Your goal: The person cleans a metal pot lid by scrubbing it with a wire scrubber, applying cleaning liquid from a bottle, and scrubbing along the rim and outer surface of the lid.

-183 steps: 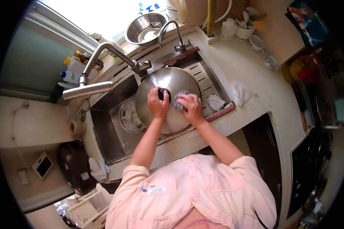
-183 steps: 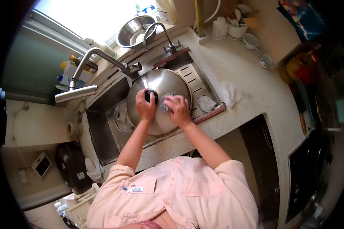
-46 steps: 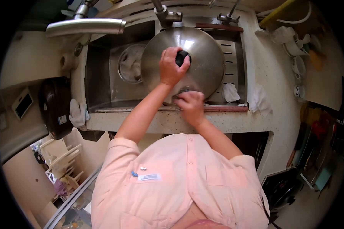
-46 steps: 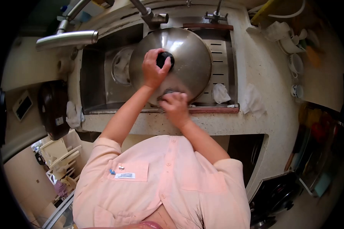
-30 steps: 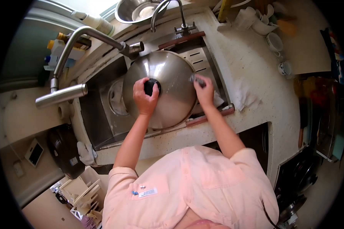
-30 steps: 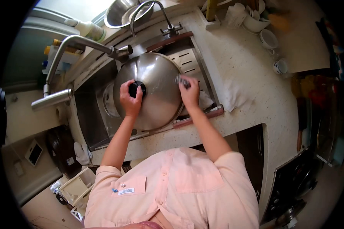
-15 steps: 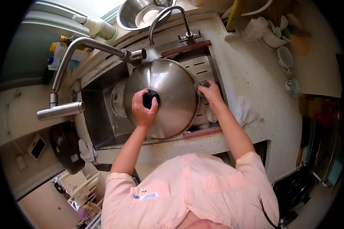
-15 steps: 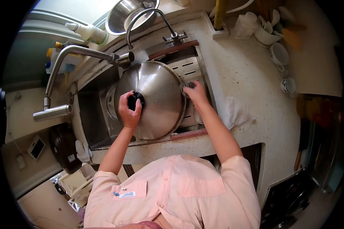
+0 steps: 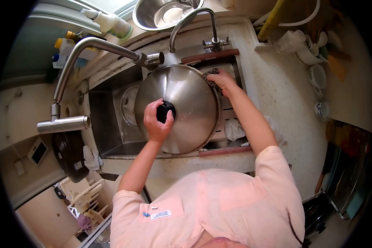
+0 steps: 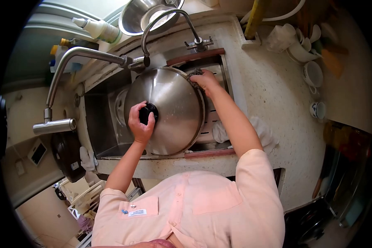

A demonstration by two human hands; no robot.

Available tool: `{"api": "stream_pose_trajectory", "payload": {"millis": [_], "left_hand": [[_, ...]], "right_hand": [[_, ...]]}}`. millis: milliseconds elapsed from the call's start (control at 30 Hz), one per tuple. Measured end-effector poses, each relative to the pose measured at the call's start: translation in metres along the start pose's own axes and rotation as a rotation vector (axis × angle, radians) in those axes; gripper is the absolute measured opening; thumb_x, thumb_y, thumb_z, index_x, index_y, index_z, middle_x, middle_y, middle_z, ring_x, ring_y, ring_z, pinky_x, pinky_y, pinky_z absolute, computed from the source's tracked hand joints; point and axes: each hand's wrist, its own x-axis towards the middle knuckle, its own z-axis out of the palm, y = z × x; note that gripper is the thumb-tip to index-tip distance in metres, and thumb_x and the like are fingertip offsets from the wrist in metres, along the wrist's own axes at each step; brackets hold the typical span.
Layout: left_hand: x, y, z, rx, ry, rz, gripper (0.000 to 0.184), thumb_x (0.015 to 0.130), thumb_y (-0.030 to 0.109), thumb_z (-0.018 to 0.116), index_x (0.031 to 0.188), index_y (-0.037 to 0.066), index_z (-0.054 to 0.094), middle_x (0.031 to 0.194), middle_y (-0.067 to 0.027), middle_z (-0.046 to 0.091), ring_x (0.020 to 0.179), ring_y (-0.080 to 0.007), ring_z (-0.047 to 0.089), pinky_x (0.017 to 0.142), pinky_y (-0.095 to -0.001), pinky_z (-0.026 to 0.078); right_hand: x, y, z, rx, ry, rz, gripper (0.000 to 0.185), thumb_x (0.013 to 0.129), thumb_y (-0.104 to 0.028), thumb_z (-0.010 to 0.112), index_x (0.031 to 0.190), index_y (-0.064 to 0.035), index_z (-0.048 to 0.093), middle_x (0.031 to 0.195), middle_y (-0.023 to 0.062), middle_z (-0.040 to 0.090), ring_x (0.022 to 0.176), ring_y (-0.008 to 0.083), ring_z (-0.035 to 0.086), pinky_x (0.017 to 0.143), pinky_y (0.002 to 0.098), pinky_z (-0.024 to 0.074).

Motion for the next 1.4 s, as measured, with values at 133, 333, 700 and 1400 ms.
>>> {"api": "stream_pose_trajectory", "payload": {"millis": [133, 333, 700, 1400], "left_hand": [[0.0, -0.004, 0.0, -0.021, 0.003, 0.009, 0.034, 0.066, 0.011, 0.067, 0.098, 0.006, 0.057, 0.099, -0.0133, 0.064, 0.089, -0.0316, 0.06, 0.082, -0.0382, 0.048], [0.002, 0.0, -0.001, -0.009, 0.0, -0.002, 0.035, 0.065, 0.011, 0.067, 0.098, 0.006, 0.057, 0.099, -0.0131, 0.064, 0.089, -0.0314, 0.06, 0.082, -0.0382, 0.048], [0.008, -0.01, -0.017, -0.075, -0.12, 0.041, 0.031, 0.066, 0.006, 0.065, 0.096, 0.004, 0.056, 0.1, -0.0153, 0.063, 0.091, -0.0307, 0.06, 0.084, -0.0369, 0.047], [-0.006, 0.001, -0.009, 0.155, 0.052, 0.02, 0.016, 0.07, 0.009, 0.065, 0.085, 0.007, 0.058, 0.088, -0.0087, 0.06, 0.082, -0.0279, 0.055, 0.078, -0.0369, 0.043]], "right_hand": [[-0.031, 0.014, -0.008, 0.012, 0.056, 0.021, 0.034, 0.072, -0.011, 0.069, 0.103, 0.0015, 0.062, 0.096, 0.0106, 0.066, 0.09, 0.0205, 0.062, 0.079, 0.034, 0.0489], [0.012, -0.017, 0.002, 0.007, -0.028, 0.135, 0.031, 0.074, -0.011, 0.069, 0.101, 0.0011, 0.063, 0.095, 0.0136, 0.068, 0.08, 0.0249, 0.066, 0.069, 0.0385, 0.0531], [-0.044, 0.024, -0.013, 0.031, -0.07, 0.207, 0.034, 0.078, -0.014, 0.065, 0.11, -0.0041, 0.059, 0.097, 0.0085, 0.065, 0.085, 0.0181, 0.062, 0.079, 0.0322, 0.0498], [-0.06, 0.058, 0.005, -0.038, 0.098, -0.289, 0.016, 0.082, -0.014, 0.069, 0.095, -0.0058, 0.066, 0.088, -0.0002, 0.063, 0.081, 0.0088, 0.057, 0.074, 0.0236, 0.0457]]}}
